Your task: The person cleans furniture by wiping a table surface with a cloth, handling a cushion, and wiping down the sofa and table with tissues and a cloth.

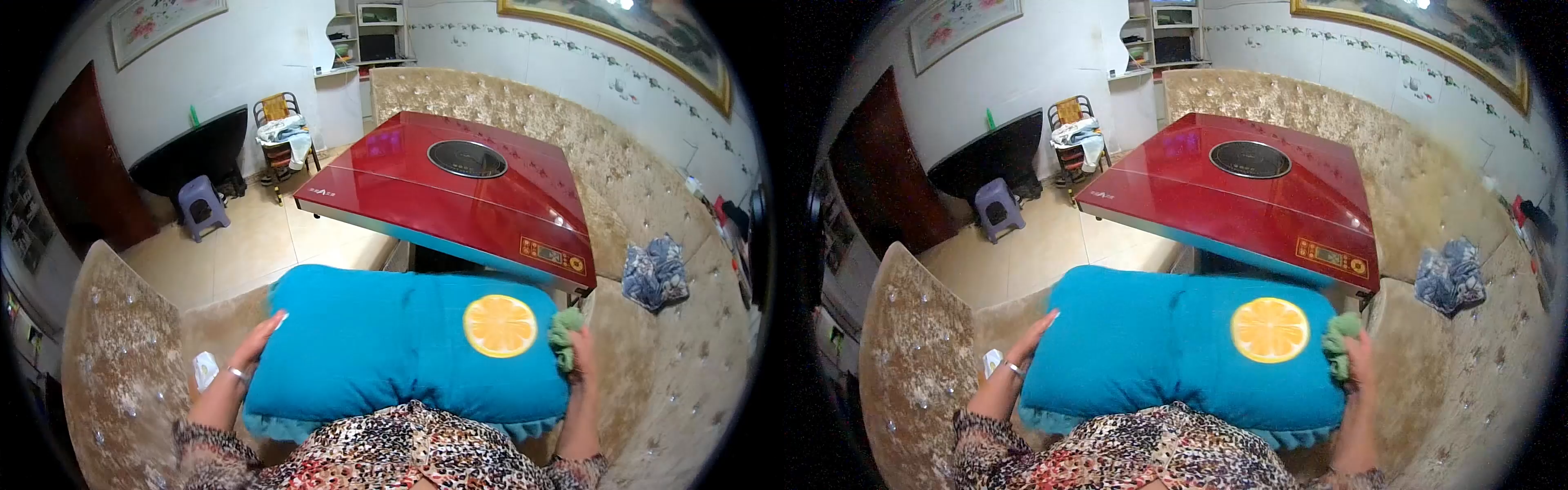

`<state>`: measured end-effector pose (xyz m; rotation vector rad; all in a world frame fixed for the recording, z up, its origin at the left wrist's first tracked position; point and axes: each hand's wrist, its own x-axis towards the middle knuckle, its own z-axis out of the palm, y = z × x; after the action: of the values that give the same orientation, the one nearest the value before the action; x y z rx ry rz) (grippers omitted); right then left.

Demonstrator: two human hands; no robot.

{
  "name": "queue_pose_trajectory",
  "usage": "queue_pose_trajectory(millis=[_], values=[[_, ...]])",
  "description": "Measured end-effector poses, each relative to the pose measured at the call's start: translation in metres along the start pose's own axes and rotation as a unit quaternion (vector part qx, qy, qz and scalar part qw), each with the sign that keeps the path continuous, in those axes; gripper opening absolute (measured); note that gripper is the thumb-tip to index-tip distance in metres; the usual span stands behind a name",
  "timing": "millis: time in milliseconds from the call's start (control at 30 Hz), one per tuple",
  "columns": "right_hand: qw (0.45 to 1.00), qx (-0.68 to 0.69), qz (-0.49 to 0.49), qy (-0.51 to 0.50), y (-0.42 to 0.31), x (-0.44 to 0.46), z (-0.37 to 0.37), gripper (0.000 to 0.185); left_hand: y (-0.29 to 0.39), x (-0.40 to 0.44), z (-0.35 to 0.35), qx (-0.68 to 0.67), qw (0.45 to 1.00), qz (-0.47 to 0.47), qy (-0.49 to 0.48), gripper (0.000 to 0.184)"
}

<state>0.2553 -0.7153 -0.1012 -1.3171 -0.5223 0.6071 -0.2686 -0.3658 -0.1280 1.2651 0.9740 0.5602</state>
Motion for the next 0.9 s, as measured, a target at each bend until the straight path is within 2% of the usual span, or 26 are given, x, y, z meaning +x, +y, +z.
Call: queue_pose_trajectory(millis=[33, 100, 167, 233, 300, 367, 433, 533, 600, 633, 667, 700, 767, 800, 867, 900], values=[[0.999, -0.038, -0.02, 0.009, -0.014, -0.004, -0.018, 0.028, 0.011, 0.003, 0.02, 0.043, 0.999, 0.031, 0.007, 0.066], [0.995, -0.075, -0.048, 0.036, -0.036, -0.013, -0.063, 0.03, -0.011, 0.064, 0.033, 0.036, 0.995, 0.003, -0.089, 0.069], [0.978, -0.183, -0.073, 0.069, -0.084, -0.038, -0.086, 0.031, 0.026, 0.054, 0.104, 0.009, 0.992, -0.02, -0.127, 0.071], [0.96, -0.241, -0.084, 0.118, -0.11, -0.045, -0.139, 0.031, 0.029, 0.067, 0.149, -0.018, 0.962, -0.081, -0.26, 0.072], [0.912, -0.349, -0.143, 0.159, -0.134, -0.043, -0.236, 0.034, 0.019, 0.076, 0.201, -0.026, 0.93, -0.061, -0.361, 0.071], [0.9, -0.38, -0.164, 0.14, -0.188, -0.067, -0.266, 0.034, 0.023, 0.065, 0.246, -0.015, 0.908, -0.095, -0.408, 0.071], [0.816, -0.518, -0.175, 0.186, -0.247, -0.085, -0.328, 0.034, 0.01, 0.087, 0.298, 0.001, 0.861, -0.026, -0.508, 0.073], [0.773, -0.544, -0.207, 0.253, -0.329, -0.132, -0.329, 0.025, 0.025, 0.061, 0.375, 0.014, 0.814, -0.034, -0.579, 0.08], [0.764, -0.52, -0.248, 0.29, -0.374, -0.161, -0.296, 0.019, 0.026, 0.038, 0.422, 0.02, 0.762, -0.009, -0.648, 0.087], [0.76, -0.508, -0.265, 0.307, -0.394, -0.178, -0.279, 0.017, 0.019, 0.032, 0.444, 0.03, 0.726, 0.031, -0.686, 0.092], [0.746, -0.51, -0.277, 0.326, -0.413, -0.192, -0.266, 0.014, -0.008, 0.038, 0.475, 0.127, 0.72, 0.106, -0.674, 0.094], [0.726, -0.529, -0.277, 0.342, -0.429, -0.204, -0.255, 0.013, -0.029, 0.047, 0.494, 0.223, 0.704, 0.177, -0.651, 0.097], [0.539, -0.693, -0.263, 0.401, -0.444, -0.22, -0.256, 0.015, 0.008, 0.011, 0.461, 0.184, 0.65, 0.211, -0.706, 0.093], [0.539, -0.693, -0.263, 0.4, -0.441, -0.213, -0.258, 0.015, -0.018, 0.022, 0.474, 0.167, 0.658, 0.248, -0.691, 0.088], [0.756, -0.513, -0.266, 0.308, -0.424, -0.177, -0.267, 0.029, 0.009, 0.013, 0.444, 0.18, 0.658, 0.268, -0.68, 0.087], [0.841, -0.405, -0.257, 0.248, -0.41, -0.156, -0.27, 0.036, 0.021, 0.012, 0.427, 0.195, 0.657, 0.287, -0.669, 0.087]])
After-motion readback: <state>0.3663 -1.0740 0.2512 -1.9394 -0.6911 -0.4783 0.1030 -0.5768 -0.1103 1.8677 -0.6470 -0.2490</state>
